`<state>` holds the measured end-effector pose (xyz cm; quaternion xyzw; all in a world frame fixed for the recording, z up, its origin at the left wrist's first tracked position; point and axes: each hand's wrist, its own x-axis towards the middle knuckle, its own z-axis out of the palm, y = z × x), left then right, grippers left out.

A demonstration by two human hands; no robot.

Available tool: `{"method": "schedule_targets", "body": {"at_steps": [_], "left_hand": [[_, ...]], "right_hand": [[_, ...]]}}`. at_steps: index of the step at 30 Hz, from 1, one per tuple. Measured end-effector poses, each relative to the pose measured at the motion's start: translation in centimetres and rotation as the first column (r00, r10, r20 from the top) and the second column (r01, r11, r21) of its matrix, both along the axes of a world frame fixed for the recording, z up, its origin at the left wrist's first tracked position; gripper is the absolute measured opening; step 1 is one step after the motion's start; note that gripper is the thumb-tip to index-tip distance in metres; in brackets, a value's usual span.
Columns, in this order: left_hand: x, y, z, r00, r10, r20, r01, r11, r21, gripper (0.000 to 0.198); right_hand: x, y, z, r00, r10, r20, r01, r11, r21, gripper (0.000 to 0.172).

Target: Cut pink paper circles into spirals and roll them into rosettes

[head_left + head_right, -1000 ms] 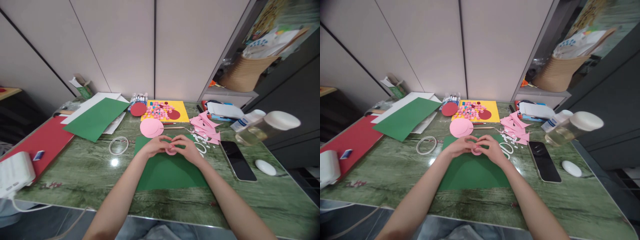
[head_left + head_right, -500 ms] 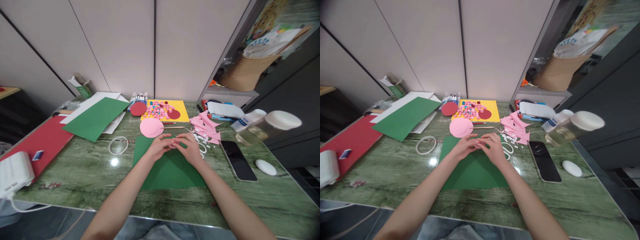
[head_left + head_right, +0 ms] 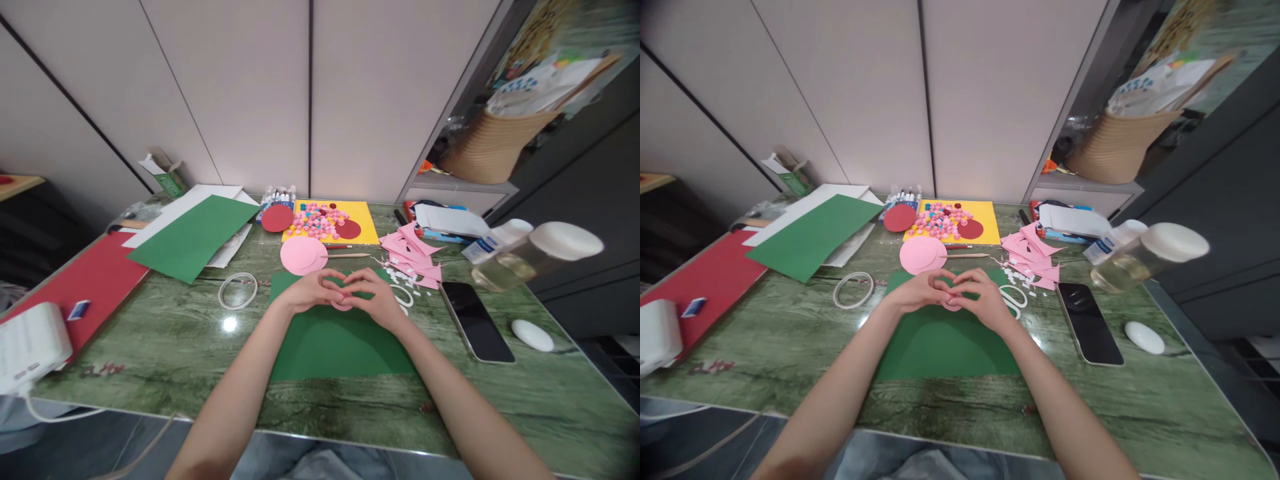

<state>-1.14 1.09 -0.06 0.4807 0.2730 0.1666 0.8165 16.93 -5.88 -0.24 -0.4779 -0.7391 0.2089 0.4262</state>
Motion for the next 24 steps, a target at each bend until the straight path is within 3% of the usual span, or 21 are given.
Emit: {"method": "schedule_targets", "body": {"at_steps": [5, 9, 12, 17, 20, 24], "left_hand": [[-0.2, 0.0, 0.2, 0.996, -0.093, 0.003, 0.093, 0.996, 0.017, 0.053], [0.8, -0.5, -0.2, 0.995, 0.098, -0.004, -0.098, 0.994, -0.05, 0.051], [1.9, -1.2, -0.4, 0.963, 0.27, -0.006, -0.268, 0.952, -0.15, 0.047], [2.9, -2.1, -0.5, 0.931, 0.356, 0.074, -0.317, 0.895, -0.314, 0.04], [2.9, -2.1, -0.5, 0.932, 0.356, 0.065, -0.323, 0.899, -0.297, 0.04], [2.2, -1.3, -0.8, 0.952, 0.305, 0.037, -0.294, 0.94, -0.174, 0.044]], "right_hand": [[0.1, 0.0, 0.4, 0.993, 0.112, 0.03, -0.11, 0.992, -0.058, 0.014], [0.3, 0.2, 0.0, 0.998, 0.004, 0.066, -0.005, 1.0, 0.021, 0.009], [0.4, 0.3, -0.5, 0.984, -0.142, 0.111, 0.127, 0.983, 0.135, 0.011], [0.3, 0.2, -1.3, 0.942, -0.286, 0.176, 0.227, 0.929, 0.292, 0.013], [0.3, 0.1, -1.2, 0.933, -0.307, 0.189, 0.234, 0.915, 0.328, 0.013], [0.4, 0.0, -1.1, 0.942, -0.265, 0.208, 0.191, 0.928, 0.32, 0.013]]}}
